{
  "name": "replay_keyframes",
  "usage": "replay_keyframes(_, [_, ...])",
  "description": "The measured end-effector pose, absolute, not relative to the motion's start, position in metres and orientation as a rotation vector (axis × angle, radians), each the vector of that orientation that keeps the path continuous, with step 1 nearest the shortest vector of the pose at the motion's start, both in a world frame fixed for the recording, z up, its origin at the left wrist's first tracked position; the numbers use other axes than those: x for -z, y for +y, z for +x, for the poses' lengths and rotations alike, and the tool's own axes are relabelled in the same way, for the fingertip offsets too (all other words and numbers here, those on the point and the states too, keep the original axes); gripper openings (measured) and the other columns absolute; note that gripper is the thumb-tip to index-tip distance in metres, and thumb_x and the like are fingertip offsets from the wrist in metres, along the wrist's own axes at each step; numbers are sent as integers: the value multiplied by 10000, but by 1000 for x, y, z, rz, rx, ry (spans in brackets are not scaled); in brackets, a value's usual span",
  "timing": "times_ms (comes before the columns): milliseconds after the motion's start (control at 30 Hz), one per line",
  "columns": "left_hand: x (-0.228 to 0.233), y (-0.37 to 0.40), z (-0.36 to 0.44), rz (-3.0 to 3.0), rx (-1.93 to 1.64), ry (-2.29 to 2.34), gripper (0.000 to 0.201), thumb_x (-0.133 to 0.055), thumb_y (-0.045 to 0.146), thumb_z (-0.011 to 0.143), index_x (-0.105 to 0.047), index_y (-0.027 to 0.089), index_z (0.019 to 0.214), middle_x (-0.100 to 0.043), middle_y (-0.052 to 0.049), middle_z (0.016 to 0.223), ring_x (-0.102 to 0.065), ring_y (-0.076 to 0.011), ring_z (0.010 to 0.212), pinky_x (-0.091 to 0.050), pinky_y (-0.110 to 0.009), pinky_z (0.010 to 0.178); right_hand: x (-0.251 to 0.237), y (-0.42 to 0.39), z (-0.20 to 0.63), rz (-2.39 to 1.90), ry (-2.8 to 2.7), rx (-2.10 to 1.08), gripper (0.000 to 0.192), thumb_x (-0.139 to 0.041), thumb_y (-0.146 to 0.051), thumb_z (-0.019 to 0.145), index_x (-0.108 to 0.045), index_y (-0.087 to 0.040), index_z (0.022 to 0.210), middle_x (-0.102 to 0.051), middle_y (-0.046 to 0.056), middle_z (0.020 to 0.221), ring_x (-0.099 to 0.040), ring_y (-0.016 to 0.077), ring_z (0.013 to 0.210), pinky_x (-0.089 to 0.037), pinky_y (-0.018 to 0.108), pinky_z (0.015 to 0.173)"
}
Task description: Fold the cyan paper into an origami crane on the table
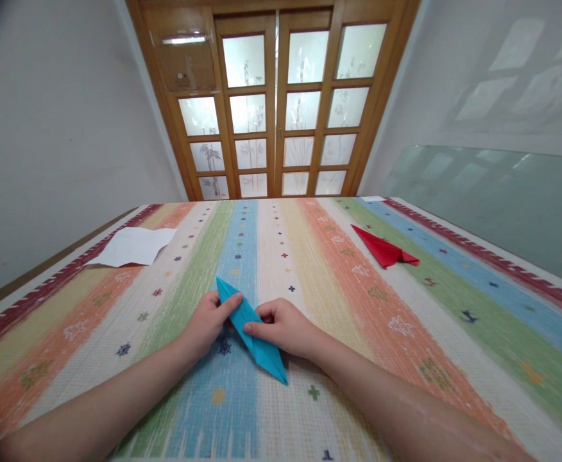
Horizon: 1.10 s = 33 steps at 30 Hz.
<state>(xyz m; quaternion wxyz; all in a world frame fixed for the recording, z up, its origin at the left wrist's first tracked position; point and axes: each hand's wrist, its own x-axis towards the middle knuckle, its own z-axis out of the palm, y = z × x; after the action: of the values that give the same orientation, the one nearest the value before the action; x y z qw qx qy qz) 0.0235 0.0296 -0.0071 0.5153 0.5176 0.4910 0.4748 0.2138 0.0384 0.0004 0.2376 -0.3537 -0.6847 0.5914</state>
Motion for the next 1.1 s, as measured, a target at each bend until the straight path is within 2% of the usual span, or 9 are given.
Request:
replay_keyframes(133, [5,34,20,1134,-1204,1097,474,-680,614,792,-572,164,693,-577,-10,603,-524,-119,517,-442,-232,507,1,38,215,-975,-1823,-1673,446,-733,-533,784,-549,-171,599,-410,-59,530,-309,74,480,-222,233,459])
replay_keyframes(267, [4,36,19,1096,-1205,972,500,-604,649,834,-586,158,745,-574,-8,650,-540,-125,550,-462,-236,503,2,39,215,-982,-1638,-1683,410,-748,-545,766,-668,-149,703,-549,-19,584,-412,91,500,-311,238,498])
replay_keyframes(400, [5,34,22,1228,-1114,1000,454,-676,600,796,-630,149,827,-582,-5,650,-541,-125,533,-470,-243,504,2,42,215,-962,-1521,-1624,403,-746,-529,785,-731,-127,794,-654,31,682,-494,110,552,-373,252,553])
replay_keyframes(500, [6,30,24,1358,-1049,1025,401,-713,537,784,-643,143,799,-590,-15,656,-544,-128,547,-457,-244,513,2,42,215,-953,-1521,-1628,408,-744,-525,797,-741,-118,821,-689,54,734,-531,122,584,-398,260,578])
replay_keyframes(633, [8,27,26,1413,-1059,1058,345,-697,477,809,-647,141,754,-583,-16,637,-533,-129,554,-433,-246,532,4,41,214,-948,-1556,-1627,404,-751,-529,791,-729,-126,801,-693,44,730,-548,127,595,-412,258,584])
replay_keyframes(867, [6,28,26,1391,-1072,1058,373,-693,489,801,-589,151,681,-574,-3,573,-531,-122,506,-416,-240,513,5,39,214,-859,-1627,-1514,369,-703,-515,847,-671,-148,870,-690,49,803,-613,169,723,-464,289,669])
replay_keyframes(1000, [10,30,26,1275,-1074,1052,391,-698,523,783,-566,162,711,-543,24,539,-505,-113,444,-417,-235,445,7,38,214,-847,-1519,-1498,360,-694,-499,865,-592,-188,1013,-628,-18,701,-550,129,601,-402,247,564])
replay_keyframes(1100, [14,31,25,1251,-1071,1063,382,-694,521,793,-575,160,757,-540,32,536,-504,-110,435,-425,-228,427,9,38,213,-853,-1413,-1462,378,-740,-473,832,-521,-218,1004,-575,-61,666,-489,100,547,-341,219,511])
